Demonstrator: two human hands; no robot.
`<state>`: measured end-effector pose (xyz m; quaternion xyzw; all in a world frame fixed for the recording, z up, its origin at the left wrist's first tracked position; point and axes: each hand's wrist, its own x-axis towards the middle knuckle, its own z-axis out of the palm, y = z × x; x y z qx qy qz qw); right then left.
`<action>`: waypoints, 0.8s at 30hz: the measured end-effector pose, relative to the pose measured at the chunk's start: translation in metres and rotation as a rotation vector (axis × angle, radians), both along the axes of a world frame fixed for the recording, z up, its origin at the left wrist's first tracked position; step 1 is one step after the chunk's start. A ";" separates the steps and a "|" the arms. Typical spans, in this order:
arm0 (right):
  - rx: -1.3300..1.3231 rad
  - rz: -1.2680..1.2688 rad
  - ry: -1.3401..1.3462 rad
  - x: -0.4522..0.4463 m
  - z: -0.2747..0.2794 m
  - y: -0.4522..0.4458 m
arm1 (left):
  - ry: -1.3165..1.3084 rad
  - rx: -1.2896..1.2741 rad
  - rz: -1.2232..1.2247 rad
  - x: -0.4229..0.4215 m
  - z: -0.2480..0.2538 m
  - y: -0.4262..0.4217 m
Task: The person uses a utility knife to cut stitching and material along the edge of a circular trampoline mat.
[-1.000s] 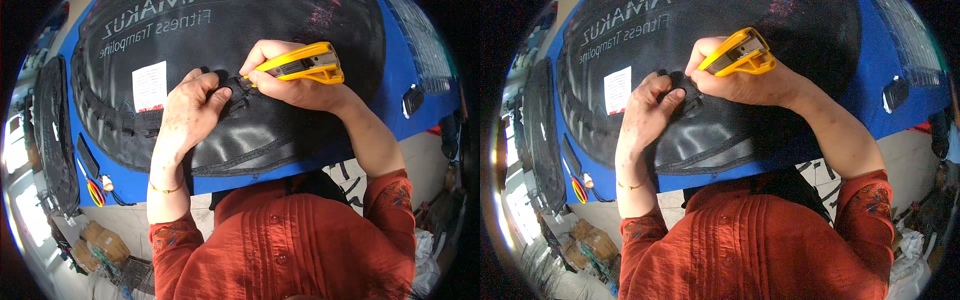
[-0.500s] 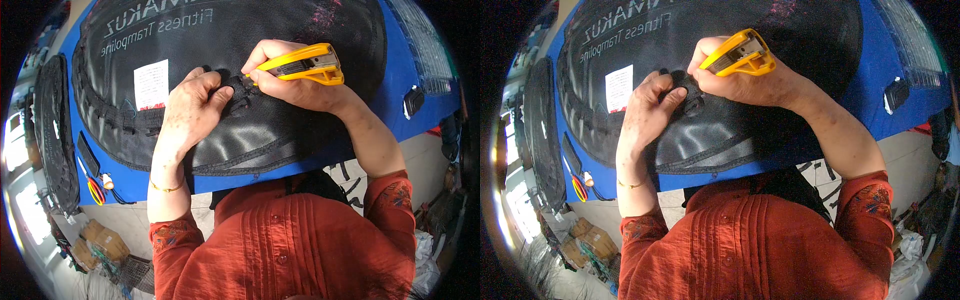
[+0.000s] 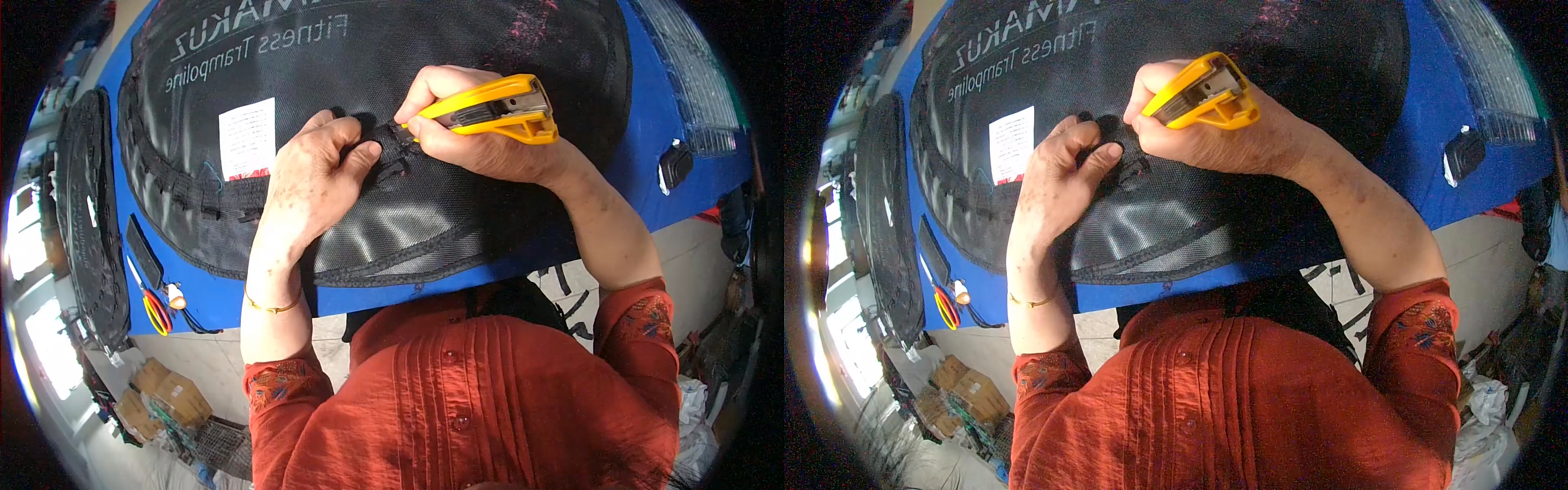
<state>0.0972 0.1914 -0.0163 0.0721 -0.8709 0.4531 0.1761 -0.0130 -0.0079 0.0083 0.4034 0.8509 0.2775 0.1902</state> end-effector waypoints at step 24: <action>0.097 0.125 -0.034 0.009 0.011 0.002 | 0.020 0.005 -0.002 -0.001 0.001 -0.001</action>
